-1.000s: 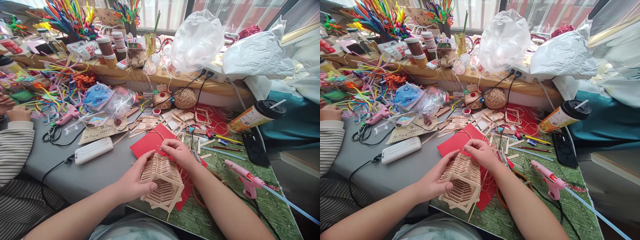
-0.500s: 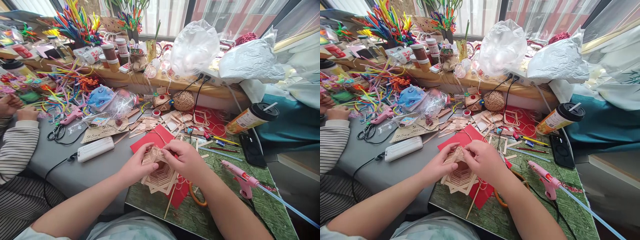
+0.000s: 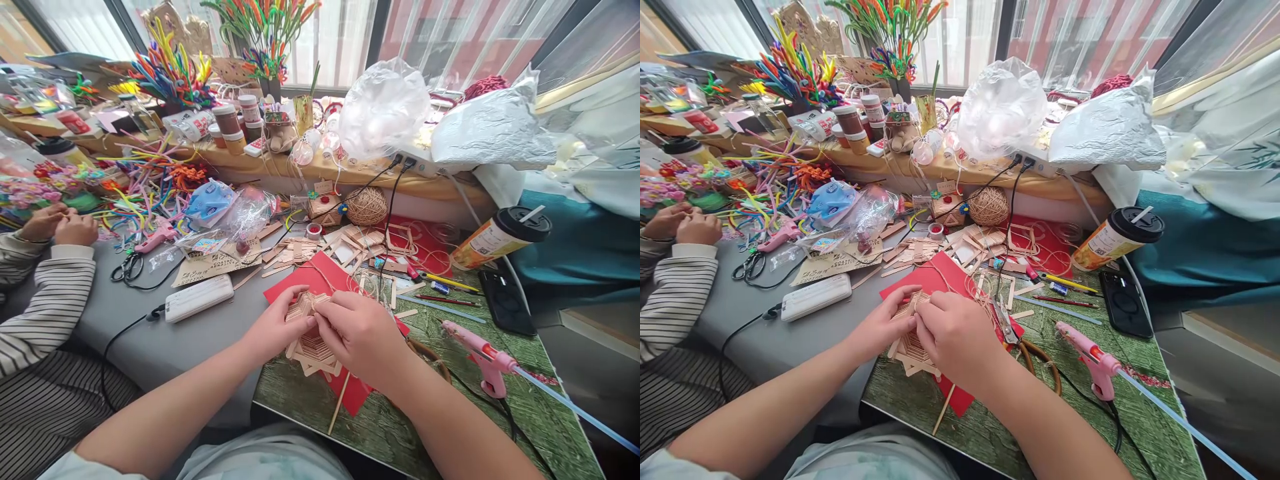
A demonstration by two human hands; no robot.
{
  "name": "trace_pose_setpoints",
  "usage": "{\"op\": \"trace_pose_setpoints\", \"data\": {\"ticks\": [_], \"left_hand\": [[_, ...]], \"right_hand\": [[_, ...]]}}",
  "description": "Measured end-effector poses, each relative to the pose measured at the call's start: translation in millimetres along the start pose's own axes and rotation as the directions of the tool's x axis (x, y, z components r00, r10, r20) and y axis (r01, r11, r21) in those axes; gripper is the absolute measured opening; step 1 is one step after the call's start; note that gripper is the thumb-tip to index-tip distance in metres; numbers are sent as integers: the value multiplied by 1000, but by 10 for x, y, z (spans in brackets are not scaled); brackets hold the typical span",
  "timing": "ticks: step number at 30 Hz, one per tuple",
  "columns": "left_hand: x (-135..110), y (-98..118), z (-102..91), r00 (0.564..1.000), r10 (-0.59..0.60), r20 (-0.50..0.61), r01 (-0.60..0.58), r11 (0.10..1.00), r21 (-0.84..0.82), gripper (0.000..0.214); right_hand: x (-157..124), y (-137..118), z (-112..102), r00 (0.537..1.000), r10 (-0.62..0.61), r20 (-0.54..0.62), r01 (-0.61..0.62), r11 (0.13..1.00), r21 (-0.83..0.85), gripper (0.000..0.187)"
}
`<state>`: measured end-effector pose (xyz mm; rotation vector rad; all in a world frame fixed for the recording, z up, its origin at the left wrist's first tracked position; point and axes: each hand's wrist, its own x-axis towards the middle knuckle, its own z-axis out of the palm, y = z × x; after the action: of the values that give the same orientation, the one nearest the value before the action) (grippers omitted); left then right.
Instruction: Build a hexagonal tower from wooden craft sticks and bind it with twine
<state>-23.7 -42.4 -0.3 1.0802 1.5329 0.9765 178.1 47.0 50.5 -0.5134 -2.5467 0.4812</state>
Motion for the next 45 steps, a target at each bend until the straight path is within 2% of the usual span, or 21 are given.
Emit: {"op": "trace_pose_setpoints", "data": {"ticks": [5,11,15,20,25,30,33,36,39,42,44,45], "left_hand": [[18,-33,-18,999,-17,33,18,1000,-11,75],[37,-49,-23,1000,-9,5,9,999,50,75],[59,-50,-27,999,43,-4,-42,995,95,70],[90,-70,-40,989,147,-4,-146,985,94,56],[105,-87,-46,994,107,-11,-106,993,55,53],[171,-200,-96,997,72,30,-72,997,-10,56],[233,-286,-118,994,102,42,-99,993,-63,54],[283,-365,-115,982,182,51,-176,979,-98,52],[320,-422,-121,968,231,100,-223,971,-84,49],[352,-450,-194,959,227,169,-207,970,-125,50],[360,-461,-288,932,274,236,-238,956,-170,63],[355,-467,-340,902,322,286,-277,942,-189,77]], "right_hand": [[12,50,-12,997,73,-33,-67,988,142,24],[27,55,-27,986,163,18,-162,945,286,20],[49,25,20,984,172,46,-178,939,295,18],[64,15,52,993,95,73,-112,950,292,20],[63,21,15,989,107,101,-134,936,326,21],[99,50,36,979,147,142,-192,903,385,25],[127,74,93,976,159,148,-206,894,397,26],[151,105,174,969,182,168,-233,900,368,27],[181,145,267,948,235,214,-293,908,299,26],[222,178,331,934,274,231,-331,907,261,25],[248,181,343,927,298,230,-354,896,269,25],[258,175,341,922,310,232,-368,887,278,25]]}}
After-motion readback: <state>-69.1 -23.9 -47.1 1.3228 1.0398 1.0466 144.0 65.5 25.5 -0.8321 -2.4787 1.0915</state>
